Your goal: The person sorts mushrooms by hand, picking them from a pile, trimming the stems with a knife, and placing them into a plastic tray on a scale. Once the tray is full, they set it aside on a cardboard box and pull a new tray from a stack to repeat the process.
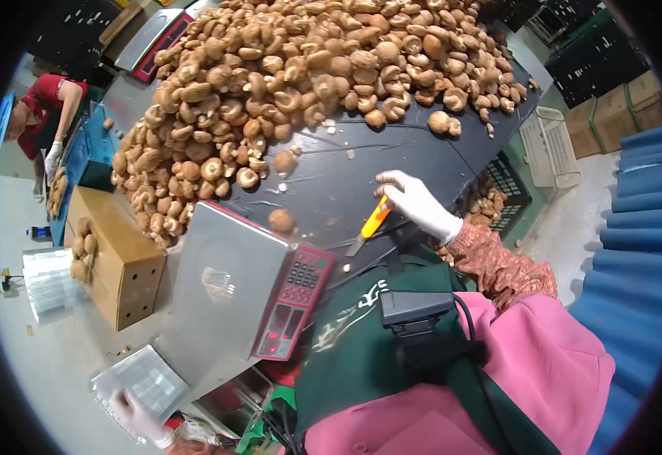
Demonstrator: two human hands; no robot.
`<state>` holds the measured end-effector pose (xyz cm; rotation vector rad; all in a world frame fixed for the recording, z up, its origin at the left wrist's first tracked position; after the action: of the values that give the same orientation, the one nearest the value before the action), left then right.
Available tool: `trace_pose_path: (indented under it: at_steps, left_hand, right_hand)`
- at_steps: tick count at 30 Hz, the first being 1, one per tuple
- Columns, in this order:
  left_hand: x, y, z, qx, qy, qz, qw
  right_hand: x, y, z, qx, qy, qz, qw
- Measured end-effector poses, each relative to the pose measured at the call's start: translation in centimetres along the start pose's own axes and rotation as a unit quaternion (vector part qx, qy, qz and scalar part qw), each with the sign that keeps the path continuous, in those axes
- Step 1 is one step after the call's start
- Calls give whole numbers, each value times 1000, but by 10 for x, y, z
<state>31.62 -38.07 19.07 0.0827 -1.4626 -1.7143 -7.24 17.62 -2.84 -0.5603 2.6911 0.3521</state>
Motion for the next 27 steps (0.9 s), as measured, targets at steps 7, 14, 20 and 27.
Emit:
trace_pose_path:
  at_steps: [7,14,20,27]
  left_hand:
    - [-75,-195,148,-28,-223,-228,947]
    - [-66,-198,185,-10,-187,-273,944]
    - [-45,-237,336,-160,-258,-256,918]
    - [-60,-317,486,-388,-223,-370,814]
  right_hand:
    - [4,75,55,-130,3,140,981]
    - [55,167,40,-454,60,405,791]
    - [105,187,66,-519,127,304,789]
    - [110,188,75,500,-74,-13,863]
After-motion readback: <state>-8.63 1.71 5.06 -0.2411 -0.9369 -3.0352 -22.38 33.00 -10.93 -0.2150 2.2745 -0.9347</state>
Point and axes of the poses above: each hand's wrist, its own x-axis towards the middle knuckle, its own y-axis out of the back of the hand, z = x × y, the point moved 5 cm from there along x, towards the middle knuckle, and after that the axes turned 7 degrees about -y, right-handed, at the moved point
